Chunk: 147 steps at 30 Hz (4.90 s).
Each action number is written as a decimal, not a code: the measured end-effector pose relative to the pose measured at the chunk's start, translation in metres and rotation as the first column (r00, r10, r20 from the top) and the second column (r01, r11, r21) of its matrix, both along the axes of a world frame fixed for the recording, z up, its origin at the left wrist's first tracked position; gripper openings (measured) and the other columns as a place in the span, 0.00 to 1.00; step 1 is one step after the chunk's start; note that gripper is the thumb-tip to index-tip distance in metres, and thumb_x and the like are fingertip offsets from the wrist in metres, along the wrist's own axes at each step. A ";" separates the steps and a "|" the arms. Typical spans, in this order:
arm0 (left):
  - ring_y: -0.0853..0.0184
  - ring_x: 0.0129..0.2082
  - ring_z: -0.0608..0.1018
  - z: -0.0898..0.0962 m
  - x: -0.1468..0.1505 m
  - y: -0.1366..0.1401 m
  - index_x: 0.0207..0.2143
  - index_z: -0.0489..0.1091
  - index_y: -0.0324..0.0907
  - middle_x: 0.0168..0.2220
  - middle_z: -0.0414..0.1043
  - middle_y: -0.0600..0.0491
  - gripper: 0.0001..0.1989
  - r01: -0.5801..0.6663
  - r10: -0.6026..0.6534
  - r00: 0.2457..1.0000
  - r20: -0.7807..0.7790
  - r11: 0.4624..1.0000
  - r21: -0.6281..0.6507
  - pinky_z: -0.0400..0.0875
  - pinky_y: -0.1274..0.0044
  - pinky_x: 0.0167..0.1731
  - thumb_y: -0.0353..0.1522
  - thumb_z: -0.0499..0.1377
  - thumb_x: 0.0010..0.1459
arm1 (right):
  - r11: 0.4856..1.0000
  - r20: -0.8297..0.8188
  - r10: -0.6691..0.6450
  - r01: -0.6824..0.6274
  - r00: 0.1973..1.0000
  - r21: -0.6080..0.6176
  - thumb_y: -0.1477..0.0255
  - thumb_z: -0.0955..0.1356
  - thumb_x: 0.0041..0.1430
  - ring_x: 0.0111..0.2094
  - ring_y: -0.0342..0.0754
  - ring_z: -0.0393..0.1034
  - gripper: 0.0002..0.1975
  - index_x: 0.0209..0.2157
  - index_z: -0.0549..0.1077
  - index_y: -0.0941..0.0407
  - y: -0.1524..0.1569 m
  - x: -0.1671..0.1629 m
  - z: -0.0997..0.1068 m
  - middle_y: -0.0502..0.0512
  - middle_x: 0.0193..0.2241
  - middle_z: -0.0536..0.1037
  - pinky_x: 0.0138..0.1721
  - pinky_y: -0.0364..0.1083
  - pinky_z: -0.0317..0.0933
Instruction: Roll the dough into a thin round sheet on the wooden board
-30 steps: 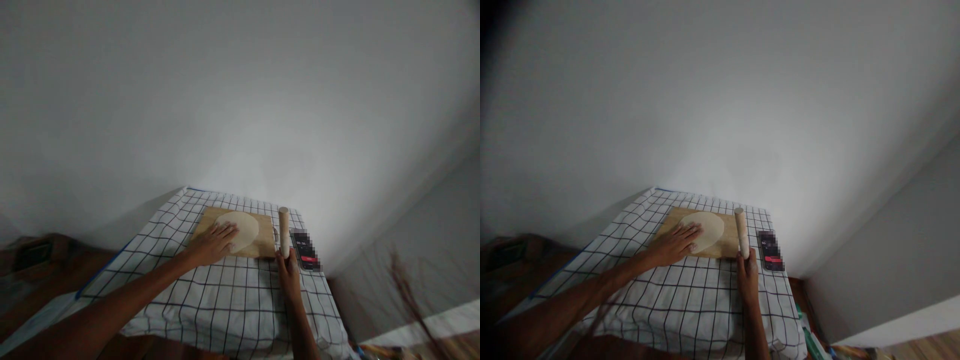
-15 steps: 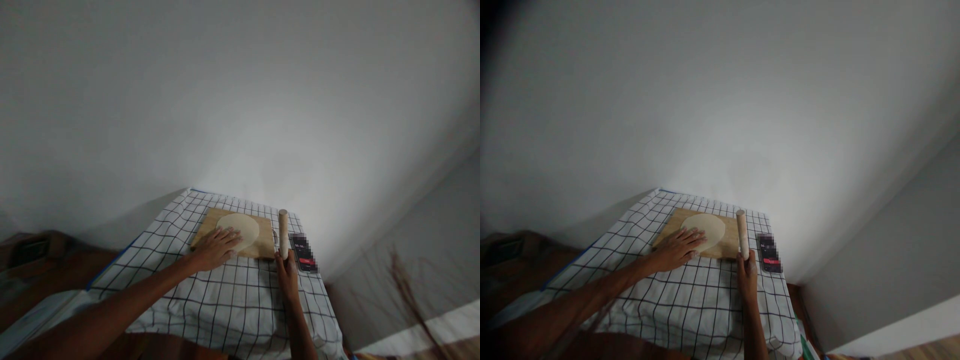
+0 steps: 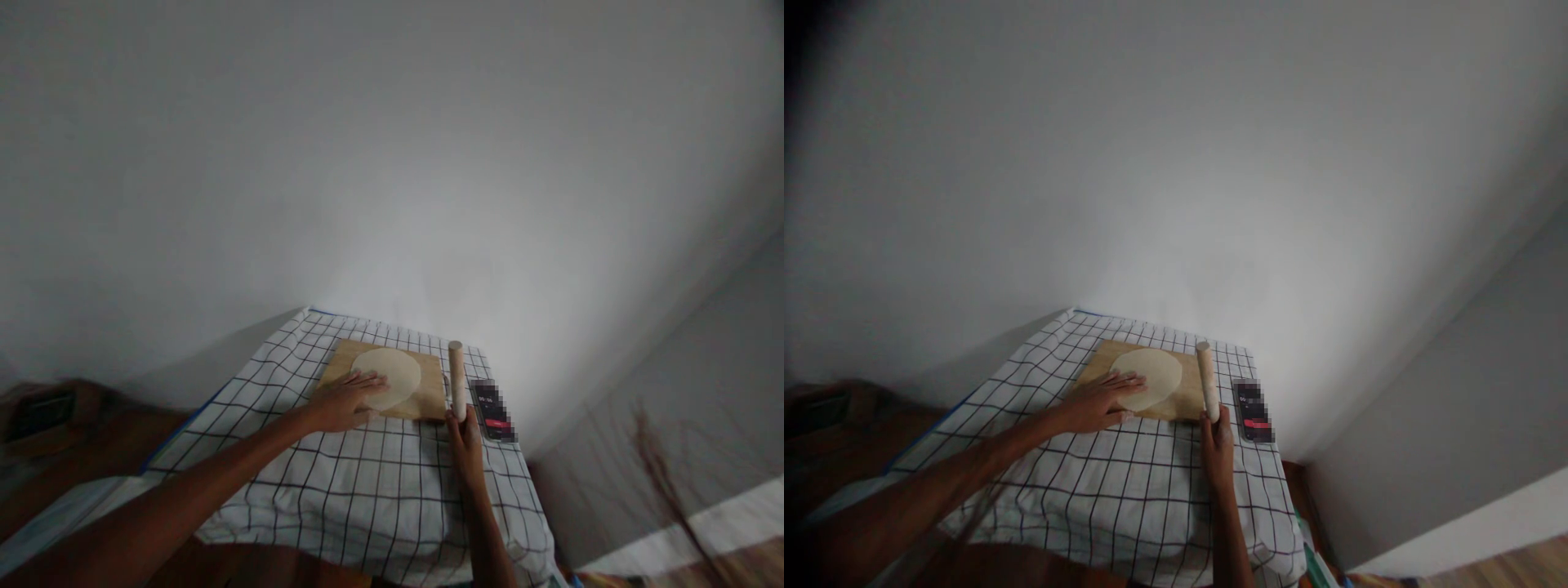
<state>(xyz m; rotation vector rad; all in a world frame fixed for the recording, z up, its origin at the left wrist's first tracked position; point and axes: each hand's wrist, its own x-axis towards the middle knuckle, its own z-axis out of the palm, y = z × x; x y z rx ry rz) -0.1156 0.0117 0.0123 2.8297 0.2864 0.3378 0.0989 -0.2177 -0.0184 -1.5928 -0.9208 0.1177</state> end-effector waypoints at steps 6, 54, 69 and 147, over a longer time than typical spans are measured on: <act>0.58 0.69 0.59 0.004 0.004 -0.005 0.64 0.65 0.53 0.68 0.59 0.54 0.26 -0.069 0.072 0.997 0.040 0.996 -0.062 0.47 0.61 0.69 0.36 0.58 0.63 | 1.000 -0.006 0.003 -0.003 1.000 0.008 0.55 0.63 0.67 0.29 0.46 0.60 0.16 0.43 0.67 0.54 0.000 0.001 -0.001 0.47 0.28 0.66 0.31 0.44 0.56; 0.62 0.41 0.81 0.025 0.041 0.097 0.42 0.78 0.43 0.40 0.82 0.51 0.14 -0.605 0.608 0.793 -0.041 0.776 -0.179 0.69 0.78 0.34 0.39 0.59 0.58 | 0.999 -0.055 0.033 -0.034 0.998 -0.023 0.56 0.62 0.68 0.32 0.47 0.61 0.15 0.44 0.67 0.54 0.000 -0.002 0.005 0.49 0.32 0.68 0.33 0.44 0.57; 0.54 0.70 0.57 -0.015 0.047 0.073 0.67 0.58 0.37 0.69 0.56 0.41 0.29 -0.317 0.315 0.948 0.041 0.931 0.181 0.46 0.61 0.68 0.41 0.46 0.68 | 0.999 -0.026 0.037 -0.037 0.999 -0.024 0.58 0.62 0.69 0.34 0.48 0.64 0.14 0.45 0.68 0.54 -0.001 -0.003 0.006 0.49 0.33 0.71 0.36 0.45 0.60; 0.66 0.10 0.70 0.026 -0.029 -0.006 0.72 0.45 0.44 0.13 0.66 0.59 0.36 -0.635 0.571 0.762 -0.305 0.570 -0.520 0.64 0.80 0.10 0.41 0.49 0.64 | 0.809 -0.545 0.516 -0.586 0.661 0.056 0.45 0.56 0.67 0.11 0.42 0.58 0.30 0.50 0.66 0.56 0.162 -0.090 0.028 0.45 0.16 0.69 0.13 0.41 0.55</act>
